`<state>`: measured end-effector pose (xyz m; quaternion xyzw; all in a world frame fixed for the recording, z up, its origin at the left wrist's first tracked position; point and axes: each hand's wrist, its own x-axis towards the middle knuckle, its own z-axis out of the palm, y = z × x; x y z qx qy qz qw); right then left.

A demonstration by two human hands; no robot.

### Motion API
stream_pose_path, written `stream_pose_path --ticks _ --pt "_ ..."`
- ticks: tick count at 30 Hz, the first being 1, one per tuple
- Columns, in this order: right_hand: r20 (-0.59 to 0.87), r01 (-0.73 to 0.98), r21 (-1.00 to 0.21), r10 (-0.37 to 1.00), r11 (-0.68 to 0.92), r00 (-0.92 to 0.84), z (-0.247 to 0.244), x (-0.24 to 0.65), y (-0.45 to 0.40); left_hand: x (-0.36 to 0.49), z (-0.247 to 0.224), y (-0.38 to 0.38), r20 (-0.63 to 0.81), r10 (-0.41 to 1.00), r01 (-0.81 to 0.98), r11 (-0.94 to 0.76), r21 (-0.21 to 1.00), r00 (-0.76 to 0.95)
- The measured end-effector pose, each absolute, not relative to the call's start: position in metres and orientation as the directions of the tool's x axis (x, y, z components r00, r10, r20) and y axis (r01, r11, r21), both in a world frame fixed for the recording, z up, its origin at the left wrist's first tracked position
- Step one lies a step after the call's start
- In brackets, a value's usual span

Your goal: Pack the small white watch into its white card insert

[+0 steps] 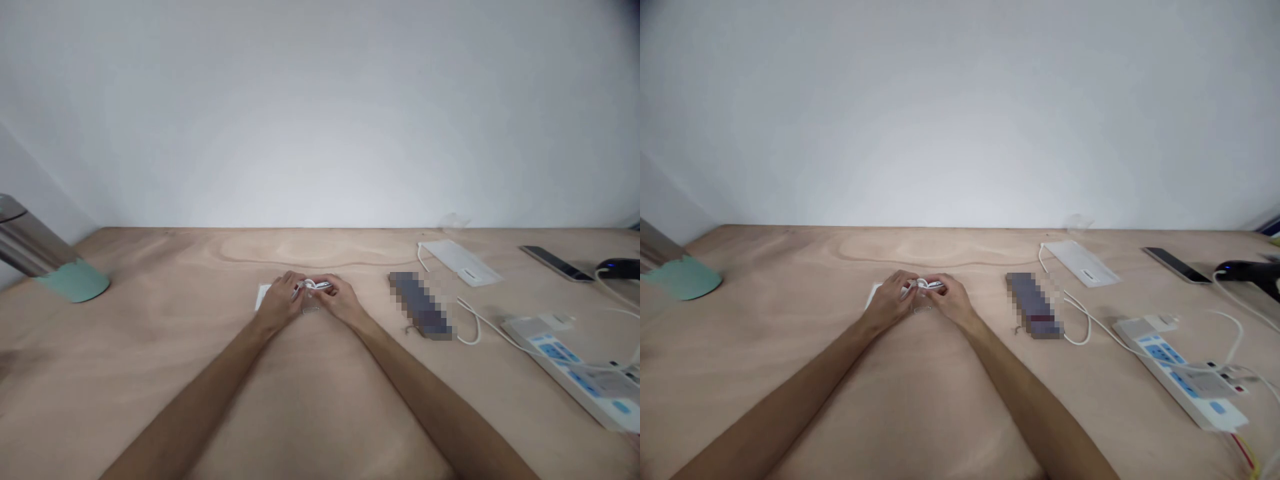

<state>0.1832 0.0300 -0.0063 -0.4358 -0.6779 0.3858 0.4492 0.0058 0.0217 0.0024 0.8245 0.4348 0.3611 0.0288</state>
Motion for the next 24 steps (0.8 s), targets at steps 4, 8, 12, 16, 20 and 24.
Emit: stream_pose_path --ticks 4,8,12,16,20,24 --pt "0.303 0.262 -0.899 0.930 0.352 -0.210 -0.0103 0.1842 0.0330 0.0045 0.0015 0.0216 0.581 0.714 0.684 -0.648 0.336 0.391" --pt "0.321 0.258 -0.890 0.918 0.376 -0.232 -0.0087 0.1843 0.0318 0.0040 -0.0011 0.0225 0.588 0.747 0.733 -0.582 0.353 0.310" --pt "0.332 0.262 -0.881 0.909 0.395 -0.253 -0.0062 0.1848 0.0304 0.0048 0.0013 0.0224 0.521 0.830 0.714 -0.485 0.505 0.196" --pt "0.307 0.263 -0.890 0.916 0.373 -0.258 -0.0062 0.1856 0.0308 0.0041 0.0036 0.0239 0.505 0.852 0.682 -0.452 0.576 0.138" --pt "0.298 0.265 -0.895 0.923 0.358 -0.243 -0.0070 0.1859 0.0311 0.0030 0.0030 0.0263 0.549 0.819 0.648 -0.510 0.566 0.165" --pt "0.330 0.272 -0.880 0.914 0.389 -0.236 -0.0086 0.1861 0.0322 0.0026 0.0027 0.0275 0.563 0.797 0.616 -0.561 0.553 0.220"
